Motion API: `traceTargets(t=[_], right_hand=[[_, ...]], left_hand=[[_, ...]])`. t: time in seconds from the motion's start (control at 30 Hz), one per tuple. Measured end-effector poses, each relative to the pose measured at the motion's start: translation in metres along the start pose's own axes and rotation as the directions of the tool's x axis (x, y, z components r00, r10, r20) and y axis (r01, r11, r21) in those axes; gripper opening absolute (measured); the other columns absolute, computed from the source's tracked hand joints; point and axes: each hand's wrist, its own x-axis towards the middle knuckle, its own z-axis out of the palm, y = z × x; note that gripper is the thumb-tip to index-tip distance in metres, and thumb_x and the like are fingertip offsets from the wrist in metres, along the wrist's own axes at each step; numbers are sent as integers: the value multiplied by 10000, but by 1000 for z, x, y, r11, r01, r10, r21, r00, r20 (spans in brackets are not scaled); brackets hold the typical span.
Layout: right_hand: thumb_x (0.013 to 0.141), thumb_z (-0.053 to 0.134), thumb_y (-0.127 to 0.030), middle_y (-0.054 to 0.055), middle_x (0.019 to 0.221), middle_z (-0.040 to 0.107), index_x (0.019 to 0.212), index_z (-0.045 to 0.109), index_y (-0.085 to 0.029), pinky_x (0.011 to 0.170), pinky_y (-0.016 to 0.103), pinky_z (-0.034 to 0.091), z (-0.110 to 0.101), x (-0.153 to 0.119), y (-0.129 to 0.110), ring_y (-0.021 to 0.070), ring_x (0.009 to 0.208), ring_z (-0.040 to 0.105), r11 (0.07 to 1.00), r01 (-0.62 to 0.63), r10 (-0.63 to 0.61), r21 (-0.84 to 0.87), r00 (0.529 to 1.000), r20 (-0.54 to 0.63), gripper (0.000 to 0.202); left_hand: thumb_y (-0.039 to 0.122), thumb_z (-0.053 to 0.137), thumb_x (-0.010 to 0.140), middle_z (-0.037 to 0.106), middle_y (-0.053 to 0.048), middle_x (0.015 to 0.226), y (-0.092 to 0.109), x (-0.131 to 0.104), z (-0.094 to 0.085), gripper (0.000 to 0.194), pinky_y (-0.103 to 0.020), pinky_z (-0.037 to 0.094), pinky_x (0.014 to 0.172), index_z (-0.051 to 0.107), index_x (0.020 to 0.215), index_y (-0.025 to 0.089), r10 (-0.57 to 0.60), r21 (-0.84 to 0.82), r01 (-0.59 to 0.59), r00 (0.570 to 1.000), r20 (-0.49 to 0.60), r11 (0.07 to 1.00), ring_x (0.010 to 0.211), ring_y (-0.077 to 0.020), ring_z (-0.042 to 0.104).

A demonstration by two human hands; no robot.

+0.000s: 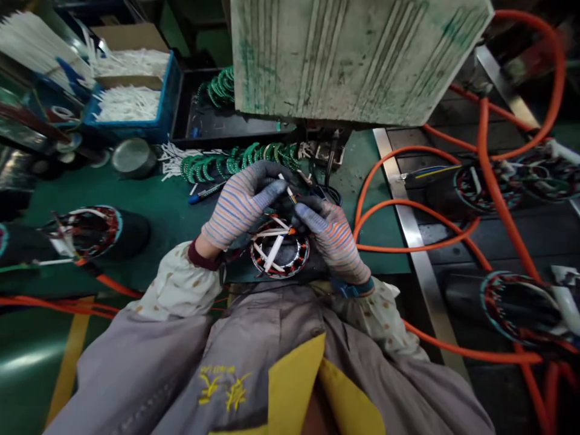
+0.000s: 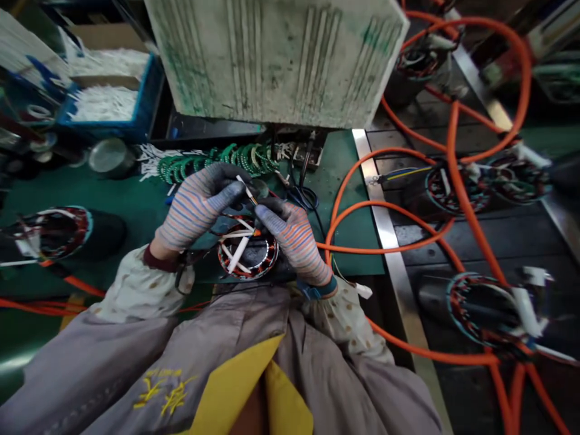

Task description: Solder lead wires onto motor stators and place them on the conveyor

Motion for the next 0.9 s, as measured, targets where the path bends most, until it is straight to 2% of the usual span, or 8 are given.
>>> traceTargets(t=[0.13, 0.3, 0.5, 0.63, 0.8, 0.9], right_hand=[[815, 1023, -743, -33, 725, 687, 909, 812, -252, 676, 323, 581, 4, -1, 0, 148, 672, 572, 1000, -4, 4, -3, 999, -43, 543], [834, 1019, -713, -37, 710, 674, 877, 797, -252, 698, 328, 589, 3, -2, -2, 149, 680, 573, 1000, 14, -15, -26, 999, -31, 513], [856, 1008, -786, -34, 707, 669, 869, 788, -257, 736, 339, 605, 2, -2, -3, 160, 705, 594, 998, 16, -17, -59, 1000, -2, 573], [836, 1014, -823, -31, 716, 679, 866, 797, -252, 747, 339, 607, 3, -2, -2, 164, 716, 616, 999, 25, -25, -31, 999, -20, 611], [835, 1025, -815, -7, 757, 750, 822, 805, -247, 736, 335, 615, 1, -2, 2, 164, 706, 650, 999, 41, -41, -1, 999, -26, 609], [831, 1038, -817, 12, 826, 816, 892, 848, -248, 777, 352, 649, -6, -2, 5, 188, 763, 718, 1000, 24, -24, 6, 1000, 17, 604]], left_hand=[[851, 816, 1066, 871, -94, 1072, 1, -1, 1, 600, -410, 737, 919, 788, 1148, 257, -22, 62, 23, 1000, -13, 998, 1080, -320, 865], [822, 806, 1099, 880, -86, 1103, 0, -2, 1, 562, -422, 739, 981, 807, 1175, 265, 8, 103, -3, 999, -48, 995, 1083, -312, 868], [801, 823, 1091, 887, -93, 1134, 2, 2, -4, 544, -442, 738, 1017, 837, 1159, 261, 13, 145, -15, 1000, 16, 989, 1119, -327, 867], [787, 859, 1071, 887, -94, 1134, 2, 2, -5, 525, -441, 738, 993, 844, 1143, 268, 3, 135, -5, 1000, 12, 991, 1150, -345, 869], [794, 868, 1066, 882, -85, 1101, 4, -6, -2, 537, -444, 734, 1016, 835, 1098, 259, 14, 122, -13, 1000, -9, 992, 1078, -317, 867], [781, 913, 1039, 870, -89, 1073, 7, -9, -1, 538, -445, 734, 1005, 831, 1053, 249, 4, 103, -3, 1000, -11, 995, 1057, -315, 863]])
